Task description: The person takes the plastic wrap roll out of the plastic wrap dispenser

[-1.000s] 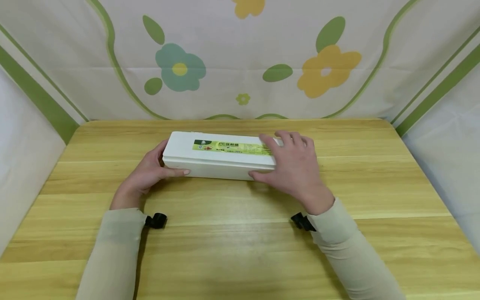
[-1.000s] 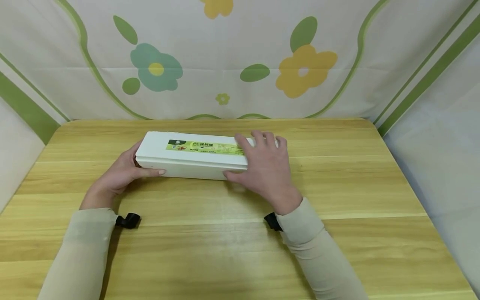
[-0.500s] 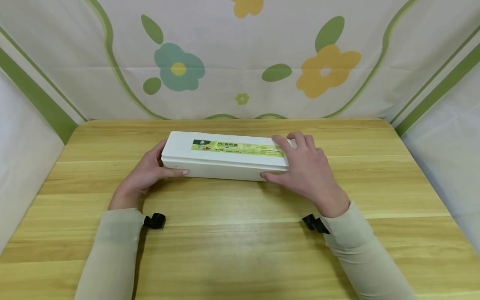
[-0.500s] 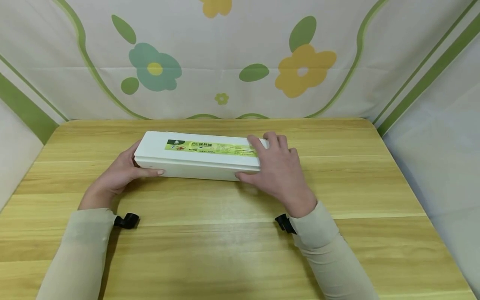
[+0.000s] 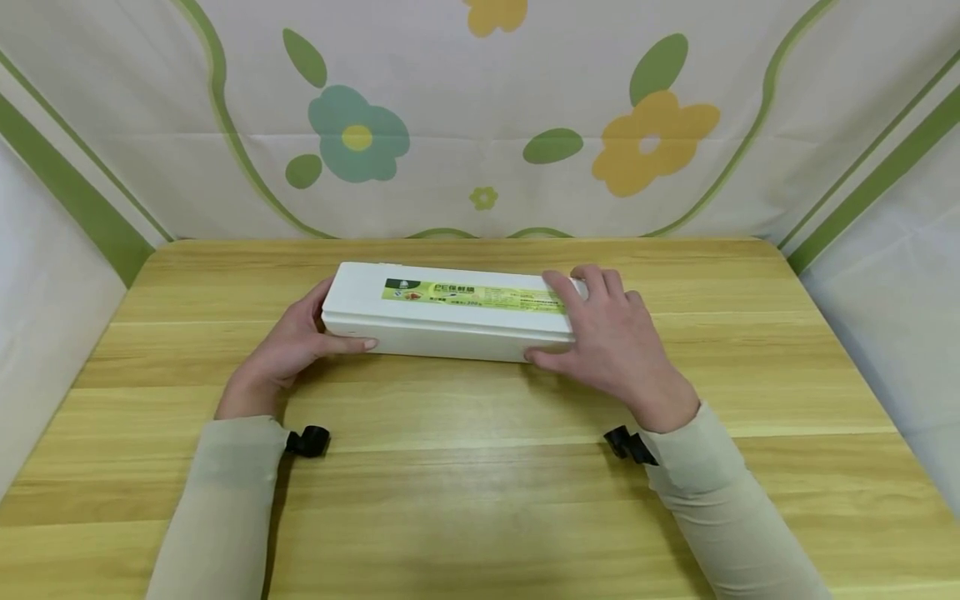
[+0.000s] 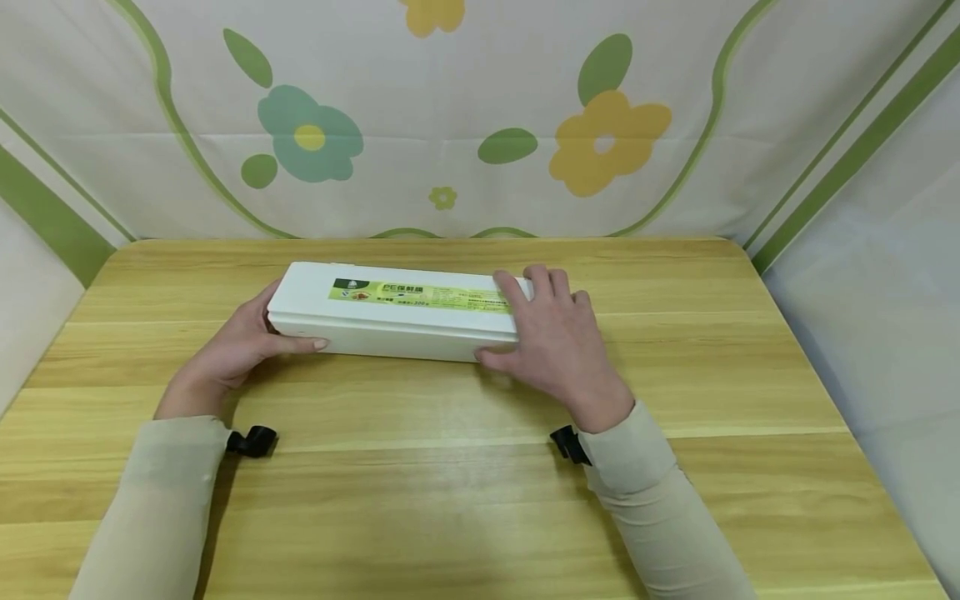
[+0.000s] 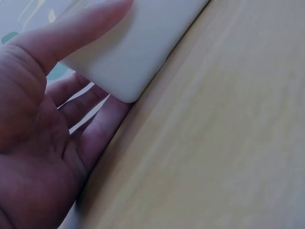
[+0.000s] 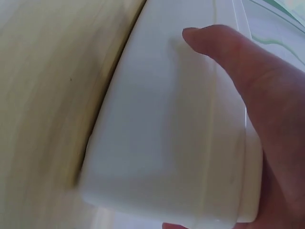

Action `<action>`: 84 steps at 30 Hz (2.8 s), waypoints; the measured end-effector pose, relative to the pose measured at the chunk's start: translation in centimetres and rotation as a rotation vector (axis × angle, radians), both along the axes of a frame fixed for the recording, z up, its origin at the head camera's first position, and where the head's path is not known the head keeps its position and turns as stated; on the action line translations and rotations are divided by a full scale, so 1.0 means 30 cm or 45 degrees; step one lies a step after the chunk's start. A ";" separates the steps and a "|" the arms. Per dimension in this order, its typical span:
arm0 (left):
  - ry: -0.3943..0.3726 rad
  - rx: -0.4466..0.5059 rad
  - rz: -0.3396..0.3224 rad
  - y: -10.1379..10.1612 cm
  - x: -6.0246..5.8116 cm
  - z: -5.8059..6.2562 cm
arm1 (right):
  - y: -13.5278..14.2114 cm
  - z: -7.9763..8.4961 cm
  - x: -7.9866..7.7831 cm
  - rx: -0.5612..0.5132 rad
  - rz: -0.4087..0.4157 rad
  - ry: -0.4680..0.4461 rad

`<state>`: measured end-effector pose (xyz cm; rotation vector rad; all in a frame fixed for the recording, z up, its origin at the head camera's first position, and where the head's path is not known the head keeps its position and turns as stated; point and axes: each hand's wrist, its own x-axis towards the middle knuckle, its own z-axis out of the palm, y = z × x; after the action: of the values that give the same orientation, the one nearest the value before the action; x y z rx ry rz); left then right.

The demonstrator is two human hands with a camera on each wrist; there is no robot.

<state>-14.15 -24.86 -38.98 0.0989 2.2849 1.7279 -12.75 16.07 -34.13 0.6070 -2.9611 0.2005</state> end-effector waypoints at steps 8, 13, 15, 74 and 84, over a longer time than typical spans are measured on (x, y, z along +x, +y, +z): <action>-0.021 0.008 0.011 0.006 0.001 -0.005 | 0.008 0.006 0.000 0.051 0.054 -0.023; -0.020 0.006 0.014 0.007 -0.002 -0.003 | 0.003 0.006 0.008 0.108 0.106 0.054; -0.018 0.004 0.014 0.006 -0.002 0.002 | 0.001 0.006 0.011 0.114 0.132 0.114; 0.018 0.022 0.041 0.019 0.007 -0.010 | 0.031 -0.065 -0.006 0.065 0.236 0.444; 0.039 0.015 0.051 0.019 0.015 -0.014 | 0.027 -0.075 -0.007 0.054 0.242 0.467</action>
<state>-13.69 -24.30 -39.39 0.0830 2.3139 1.7719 -12.96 16.88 -36.38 0.8318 -2.5615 0.0359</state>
